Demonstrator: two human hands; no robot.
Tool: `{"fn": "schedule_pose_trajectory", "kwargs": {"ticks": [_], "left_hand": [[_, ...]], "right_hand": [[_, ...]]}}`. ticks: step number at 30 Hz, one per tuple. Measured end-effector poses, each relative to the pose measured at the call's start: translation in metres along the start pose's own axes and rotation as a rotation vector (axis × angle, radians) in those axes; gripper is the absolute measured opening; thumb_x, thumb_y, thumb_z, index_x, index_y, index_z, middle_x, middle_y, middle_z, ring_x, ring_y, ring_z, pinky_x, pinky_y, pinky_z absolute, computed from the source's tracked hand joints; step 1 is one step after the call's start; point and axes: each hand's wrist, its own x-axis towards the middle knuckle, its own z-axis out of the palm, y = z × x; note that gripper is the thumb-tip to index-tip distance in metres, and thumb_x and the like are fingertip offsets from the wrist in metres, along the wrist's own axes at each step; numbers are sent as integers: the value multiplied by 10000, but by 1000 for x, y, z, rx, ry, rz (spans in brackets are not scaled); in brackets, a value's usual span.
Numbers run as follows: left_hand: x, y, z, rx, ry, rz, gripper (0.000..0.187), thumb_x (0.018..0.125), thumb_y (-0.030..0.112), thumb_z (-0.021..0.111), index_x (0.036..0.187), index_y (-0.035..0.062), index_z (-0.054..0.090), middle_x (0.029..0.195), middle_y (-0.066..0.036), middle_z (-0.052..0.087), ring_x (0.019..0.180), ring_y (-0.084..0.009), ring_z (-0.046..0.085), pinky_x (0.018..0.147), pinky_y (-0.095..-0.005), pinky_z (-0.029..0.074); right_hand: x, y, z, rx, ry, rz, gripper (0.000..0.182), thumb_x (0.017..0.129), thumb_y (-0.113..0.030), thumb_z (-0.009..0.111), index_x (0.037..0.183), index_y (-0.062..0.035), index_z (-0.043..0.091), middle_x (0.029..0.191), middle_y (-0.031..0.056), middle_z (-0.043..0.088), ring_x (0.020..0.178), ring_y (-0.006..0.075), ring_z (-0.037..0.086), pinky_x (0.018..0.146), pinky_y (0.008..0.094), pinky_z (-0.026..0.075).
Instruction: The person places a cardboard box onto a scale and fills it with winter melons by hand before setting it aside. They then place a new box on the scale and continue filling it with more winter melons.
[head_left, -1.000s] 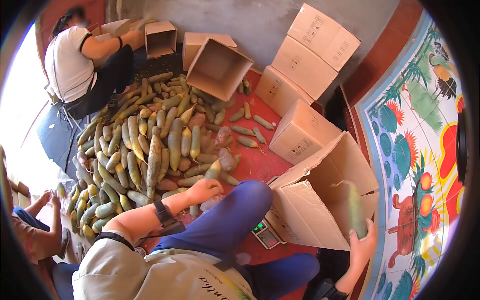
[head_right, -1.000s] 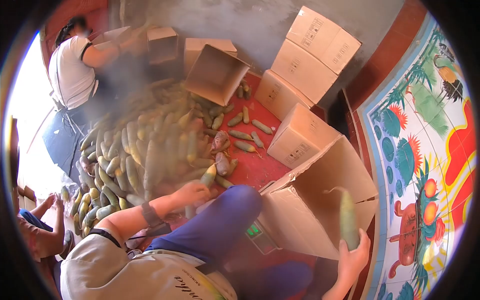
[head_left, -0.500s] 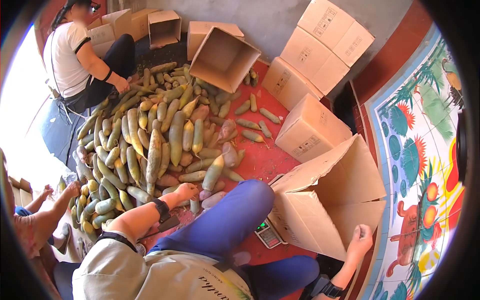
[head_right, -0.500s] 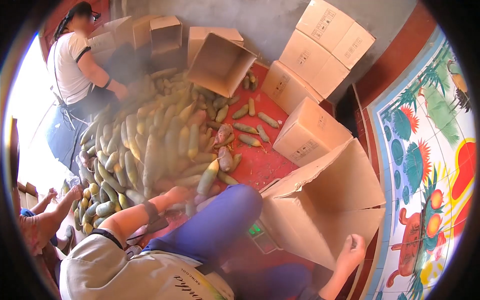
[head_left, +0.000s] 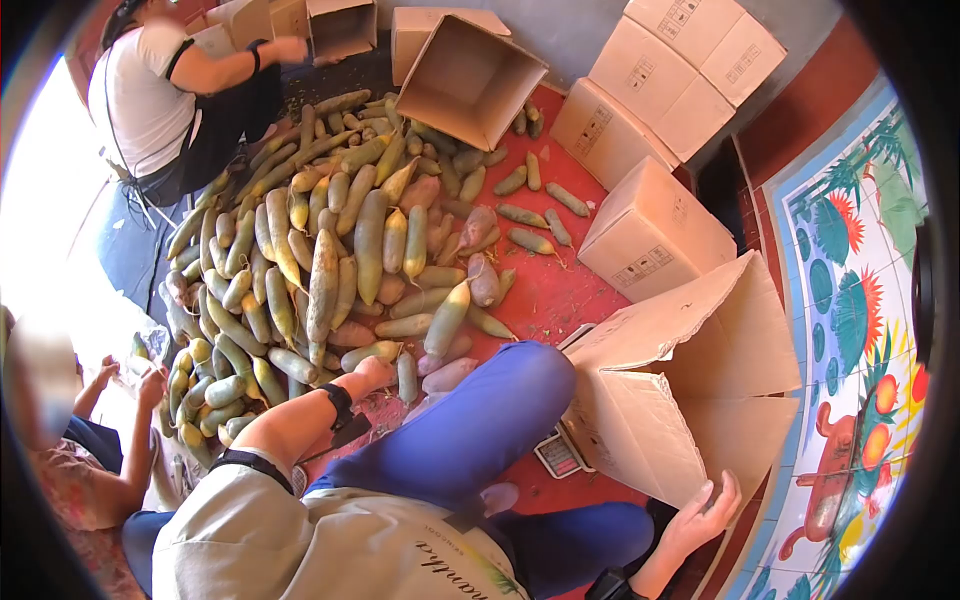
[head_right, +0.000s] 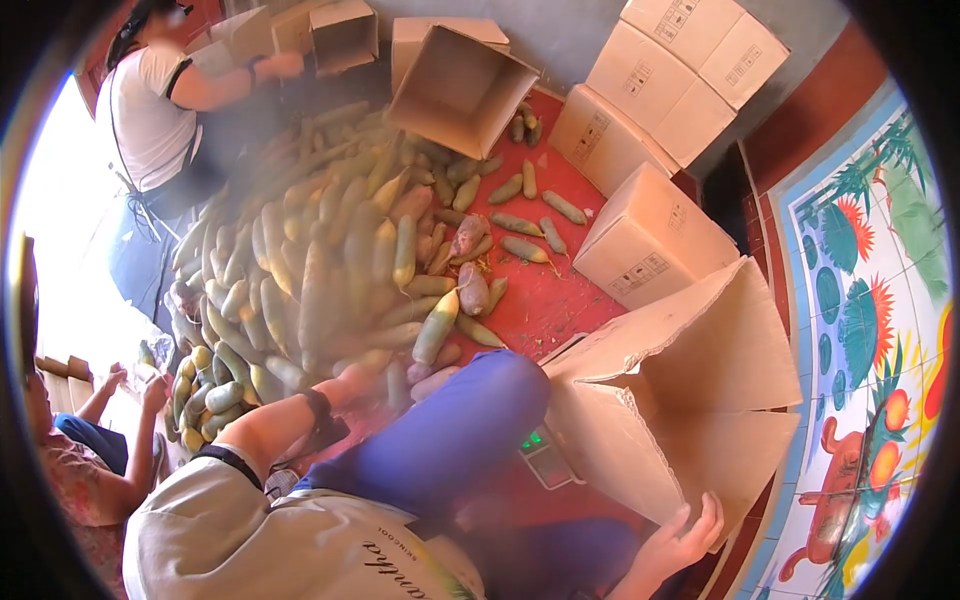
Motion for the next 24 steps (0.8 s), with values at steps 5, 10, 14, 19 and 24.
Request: {"fn": "schedule_pose_trajectory", "kwargs": {"ticks": [5,10,14,19,24], "left_hand": [[-23,-12,-3,253,-112,-52,182,651,85,647,828,70,687,879,-98,660,845,-242,642,685,-325,519],[-31,-45,45,130,-19,-173,147,686,100,628,815,79,696,865,-90,665,832,-242,647,681,-326,522],[-50,-42,18,-280,182,-497,242,696,141,627,918,44,641,982,-146,608,927,-296,598,793,-369,489],[-41,-81,59,-420,606,-819,416,714,145,607,1097,41,481,1091,-216,471,1030,-376,490,889,-421,416],[-70,-51,-60,-805,727,-1262,638,691,209,692,1208,47,356,1151,-199,426,1087,-376,446,921,-430,391]], "right_hand": [[-18,7,-5,-97,79,-64,264,889,-124,478,1098,32,514,1116,182,536,1044,339,496,902,410,379],[-39,9,-19,-217,190,-72,293,902,-138,470,1128,45,502,1149,193,525,1061,333,493,926,418,373],[-53,9,-25,-256,315,26,335,908,-206,472,1125,46,509,1115,203,535,1021,344,508,896,421,389],[-74,20,-20,-262,370,152,413,912,-326,481,1090,44,530,1040,216,558,929,364,538,820,434,427],[-91,28,-16,-333,309,117,418,914,-328,476,1089,47,532,1038,203,567,923,353,547,810,433,432]]}}
